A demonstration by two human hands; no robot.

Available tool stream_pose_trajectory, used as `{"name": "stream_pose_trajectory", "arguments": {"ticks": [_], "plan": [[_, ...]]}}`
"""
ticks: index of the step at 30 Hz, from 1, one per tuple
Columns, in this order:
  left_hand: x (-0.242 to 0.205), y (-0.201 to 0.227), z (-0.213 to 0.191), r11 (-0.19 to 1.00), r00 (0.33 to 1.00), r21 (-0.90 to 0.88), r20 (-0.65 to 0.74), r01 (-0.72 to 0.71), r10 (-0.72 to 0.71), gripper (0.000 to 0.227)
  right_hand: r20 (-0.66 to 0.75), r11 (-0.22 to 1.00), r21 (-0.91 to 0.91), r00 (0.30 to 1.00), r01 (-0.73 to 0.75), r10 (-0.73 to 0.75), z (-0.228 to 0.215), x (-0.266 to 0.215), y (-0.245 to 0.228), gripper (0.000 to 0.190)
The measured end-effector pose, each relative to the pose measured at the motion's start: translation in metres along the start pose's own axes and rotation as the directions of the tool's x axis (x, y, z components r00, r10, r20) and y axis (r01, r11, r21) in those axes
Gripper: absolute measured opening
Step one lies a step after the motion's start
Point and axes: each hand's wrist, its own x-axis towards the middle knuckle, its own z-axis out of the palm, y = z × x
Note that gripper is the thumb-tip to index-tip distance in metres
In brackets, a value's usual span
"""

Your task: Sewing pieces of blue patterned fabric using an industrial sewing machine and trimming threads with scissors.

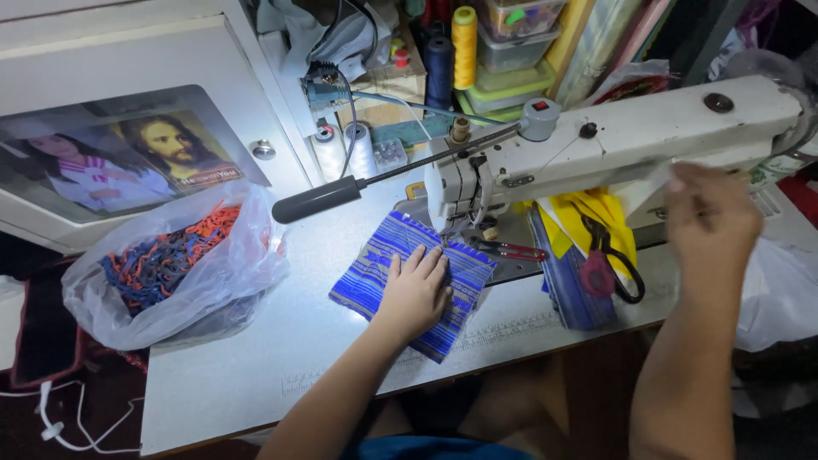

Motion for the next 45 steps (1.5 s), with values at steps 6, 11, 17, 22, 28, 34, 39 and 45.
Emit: {"name": "stream_pose_trajectory", "arguments": {"ticks": [6, 11, 17, 22, 28, 34, 39, 45], "plan": [[-0.004, 0.001, 0.0, 1.0, 1.0, 0.025, 0.009, 0.005, -0.005, 0.061, -0.245, 0.933, -0.247, 0.914, 0.262, -0.322, 0.0, 0.033, 0.111, 0.028], [-0.004, 0.002, 0.0, 0.999, 0.998, 0.029, -0.065, -0.023, 0.024, 0.057, -0.405, 0.946, -0.311, 0.887, 0.095, -0.222, -0.002, 0.04, 0.134, 0.022], [0.0, 0.003, 0.004, 0.998, 0.997, 0.052, -0.073, -0.029, 0.033, 0.056, -0.371, 0.95, -0.297, 0.906, 0.091, -0.203, -0.011, 0.045, 0.137, 0.021], [0.0, -0.014, 0.032, 0.99, 0.975, 0.097, -0.191, -0.101, 0.118, 0.054, -0.475, 0.867, -0.498, 0.833, 0.012, -0.284, -0.006, 0.085, 0.205, 0.021], [0.015, -0.03, 0.06, 0.985, 0.969, 0.164, -0.23, -0.055, 0.092, 0.057, -0.437, 0.821, -0.443, 0.886, -0.36, 0.153, -0.016, 0.129, 0.203, 0.034], [0.032, -0.041, 0.079, 0.957, 0.989, 0.254, -0.087, 0.138, -0.119, 0.066, -0.161, 0.712, -0.193, 0.738, -0.675, 0.656, -0.034, 0.172, 0.179, 0.043], [0.04, -0.04, 0.075, 0.922, 0.963, 0.309, 0.058, 0.233, -0.262, 0.067, -0.088, 0.533, -0.204, 0.557, -0.821, 0.826, -0.039, 0.178, 0.179, 0.045], [0.045, -0.057, 0.113, 0.951, 0.948, 0.252, -0.302, 0.18, -0.1, 0.062, -0.349, 0.762, 0.011, 0.711, -0.648, 0.61, 0.005, 0.113, 0.264, 0.033]]}}
